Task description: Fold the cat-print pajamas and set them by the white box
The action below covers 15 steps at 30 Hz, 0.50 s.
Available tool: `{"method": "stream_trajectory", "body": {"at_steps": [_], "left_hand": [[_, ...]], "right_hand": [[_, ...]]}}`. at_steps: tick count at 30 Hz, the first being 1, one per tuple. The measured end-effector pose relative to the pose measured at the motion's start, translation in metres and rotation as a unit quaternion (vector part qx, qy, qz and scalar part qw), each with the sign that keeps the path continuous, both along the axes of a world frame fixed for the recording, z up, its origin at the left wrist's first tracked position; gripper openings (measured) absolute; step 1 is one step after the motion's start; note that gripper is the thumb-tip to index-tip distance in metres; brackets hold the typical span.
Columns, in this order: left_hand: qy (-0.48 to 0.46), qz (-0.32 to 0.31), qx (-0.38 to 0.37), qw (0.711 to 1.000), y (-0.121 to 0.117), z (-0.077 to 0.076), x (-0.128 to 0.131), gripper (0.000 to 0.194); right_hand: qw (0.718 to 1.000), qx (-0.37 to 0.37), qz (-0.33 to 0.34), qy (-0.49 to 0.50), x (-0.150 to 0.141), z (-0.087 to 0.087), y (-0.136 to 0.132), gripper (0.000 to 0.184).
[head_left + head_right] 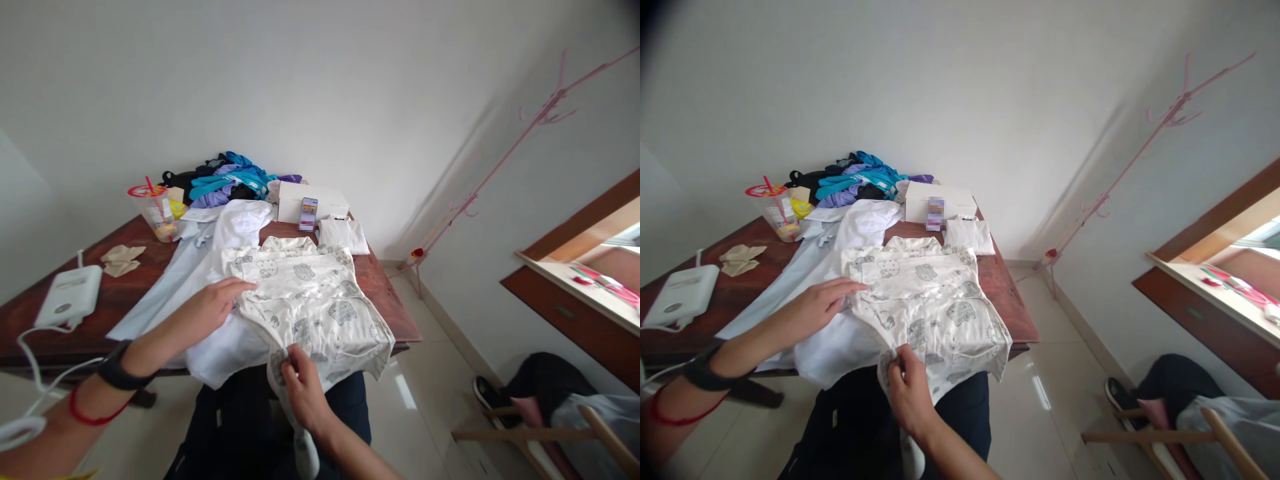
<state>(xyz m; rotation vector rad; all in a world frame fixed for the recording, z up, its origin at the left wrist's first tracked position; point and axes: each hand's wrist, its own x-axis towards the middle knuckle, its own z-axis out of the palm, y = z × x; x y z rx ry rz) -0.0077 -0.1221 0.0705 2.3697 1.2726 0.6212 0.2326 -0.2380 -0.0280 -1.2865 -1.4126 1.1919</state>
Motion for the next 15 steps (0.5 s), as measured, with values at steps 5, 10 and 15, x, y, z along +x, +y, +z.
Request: {"method": "stream_trajectory", "body": {"at_steps": [5, 10, 15], "left_hand": [[0.155, -0.014, 0.097, 0.983, 0.063, -0.015, -0.027, 0.062], [0.163, -0.075, 0.102, 0.979, 0.103, -0.037, -0.033, 0.049], [0.136, -0.097, 0.154, 0.974, 0.122, -0.023, -0.020, 0.037]], "right_hand": [[0.990, -0.053, -0.027, 0.129, 0.003, 0.005, 0.006, 0.024], [0.975, -0.086, -0.051, 0.201, 0.019, 0.014, 0.011, 0.034], [0.974, -0.103, -0.037, 0.197, 0.042, 0.028, 0.009, 0.043]]}}
